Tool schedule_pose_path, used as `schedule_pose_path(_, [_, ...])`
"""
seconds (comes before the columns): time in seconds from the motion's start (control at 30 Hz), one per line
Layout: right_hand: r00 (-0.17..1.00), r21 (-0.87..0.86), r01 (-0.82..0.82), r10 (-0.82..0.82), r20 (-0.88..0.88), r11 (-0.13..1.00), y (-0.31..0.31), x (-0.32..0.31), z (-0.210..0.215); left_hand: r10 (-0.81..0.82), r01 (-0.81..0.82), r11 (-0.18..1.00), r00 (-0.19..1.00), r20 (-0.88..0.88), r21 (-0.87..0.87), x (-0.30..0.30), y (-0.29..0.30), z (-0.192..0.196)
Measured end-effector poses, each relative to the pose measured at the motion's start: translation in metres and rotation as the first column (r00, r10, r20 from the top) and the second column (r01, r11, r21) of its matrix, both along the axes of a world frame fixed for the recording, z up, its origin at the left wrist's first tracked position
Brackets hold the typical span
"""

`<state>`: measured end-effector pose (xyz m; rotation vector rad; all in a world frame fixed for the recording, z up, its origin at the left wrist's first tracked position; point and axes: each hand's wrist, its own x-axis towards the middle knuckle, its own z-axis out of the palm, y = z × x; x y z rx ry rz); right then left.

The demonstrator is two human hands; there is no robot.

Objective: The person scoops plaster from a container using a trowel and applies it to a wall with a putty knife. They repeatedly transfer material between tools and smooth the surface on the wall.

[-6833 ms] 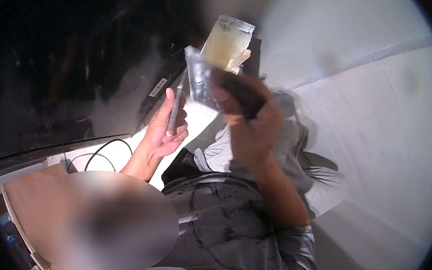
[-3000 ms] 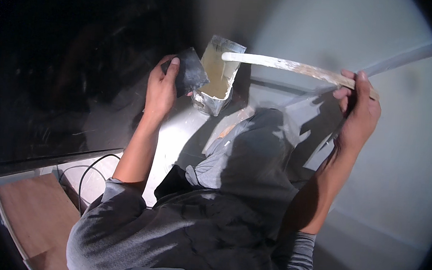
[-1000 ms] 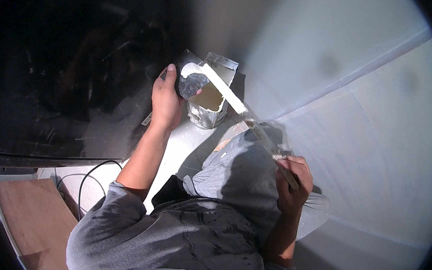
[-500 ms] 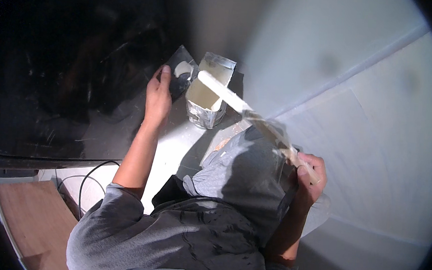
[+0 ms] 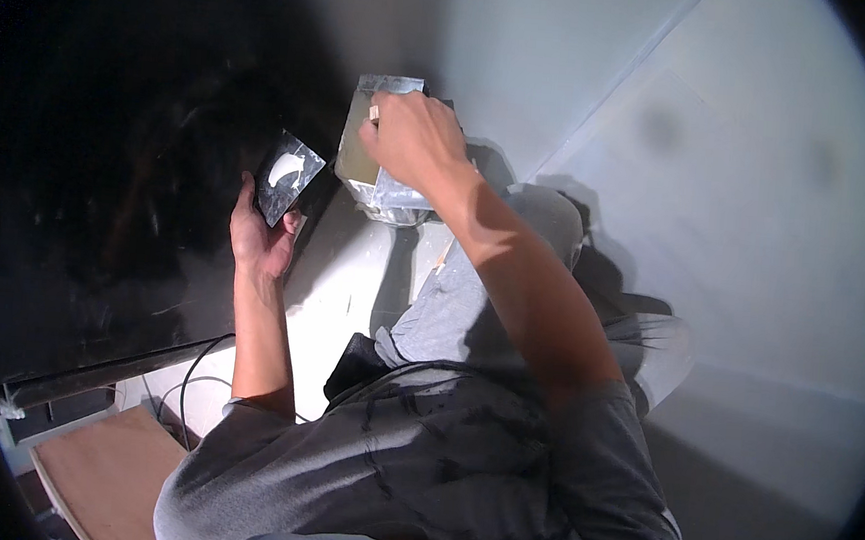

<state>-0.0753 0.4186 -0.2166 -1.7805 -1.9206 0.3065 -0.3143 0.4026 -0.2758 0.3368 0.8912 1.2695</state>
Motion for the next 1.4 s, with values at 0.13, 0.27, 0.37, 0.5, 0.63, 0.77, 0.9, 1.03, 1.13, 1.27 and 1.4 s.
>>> schedule_pose_path(0.13, [1.0,-0.079,-0.015,0.013,-0.028,0.997,0.001,0.006,-0.019,-0.002,0.002,1.0,1.0,0.009,0.015,-0.006,-0.005,-0.002])
schedule_pose_path(0.27, [0.997,-0.171,-0.025,0.013,-0.072,0.985,-0.003,0.02,-0.003,-0.032,0.033,0.999,0.999,-0.007,0.013,-0.009,-0.004,-0.009])
schedule_pose_path(0.37, [0.982,-0.208,0.028,-0.066,-0.178,0.978,-0.005,0.031,0.013,-0.032,0.035,0.998,0.998,-0.054,0.061,-0.008,-0.005,-0.005])
schedule_pose_path(0.5, [0.943,-0.119,0.044,-0.081,-0.323,0.992,-0.029,0.051,0.049,0.011,0.016,0.991,0.98,-0.197,0.133,0.002,-0.008,0.016])
schedule_pose_path(0.63, [0.897,-0.007,0.168,-0.156,-0.415,0.986,-0.061,0.064,0.08,0.023,0.022,0.989,0.954,-0.299,0.146,0.002,-0.001,0.019])
schedule_pose_path(0.77, [0.816,0.054,0.293,-0.221,-0.535,0.954,-0.092,0.064,0.107,-0.002,0.069,0.987,0.909,-0.418,0.144,0.003,0.013,0.001])
schedule_pose_path(0.9, [0.736,0.118,0.375,-0.219,-0.64,0.919,-0.121,0.069,0.125,0.067,0.121,0.962,0.766,-0.639,0.245,0.013,0.026,-0.008])
schedule_pose_path(1.03, [0.717,0.205,0.357,-0.126,-0.686,0.911,-0.147,0.062,0.133,-0.102,0.177,0.967,0.928,-0.359,0.181,0.02,0.022,0.022])
schedule_pose_path(1.13, [0.71,0.179,0.384,-0.166,-0.684,0.906,-0.165,0.037,0.127,-0.203,0.22,0.97,0.967,-0.151,0.104,0.009,0.016,0.04])
schedule_pose_path(1.27, [0.643,0.133,0.388,-0.165,-0.748,0.912,-0.177,0.044,0.098,-0.261,0.245,0.96,0.958,0.119,0.134,0.005,0.011,0.047])
schedule_pose_path(1.4, [0.566,0.095,0.394,-0.16,-0.809,0.914,-0.197,0.057,0.058,-0.245,0.228,0.965,0.96,0.133,0.132,0.008,0.003,0.047])
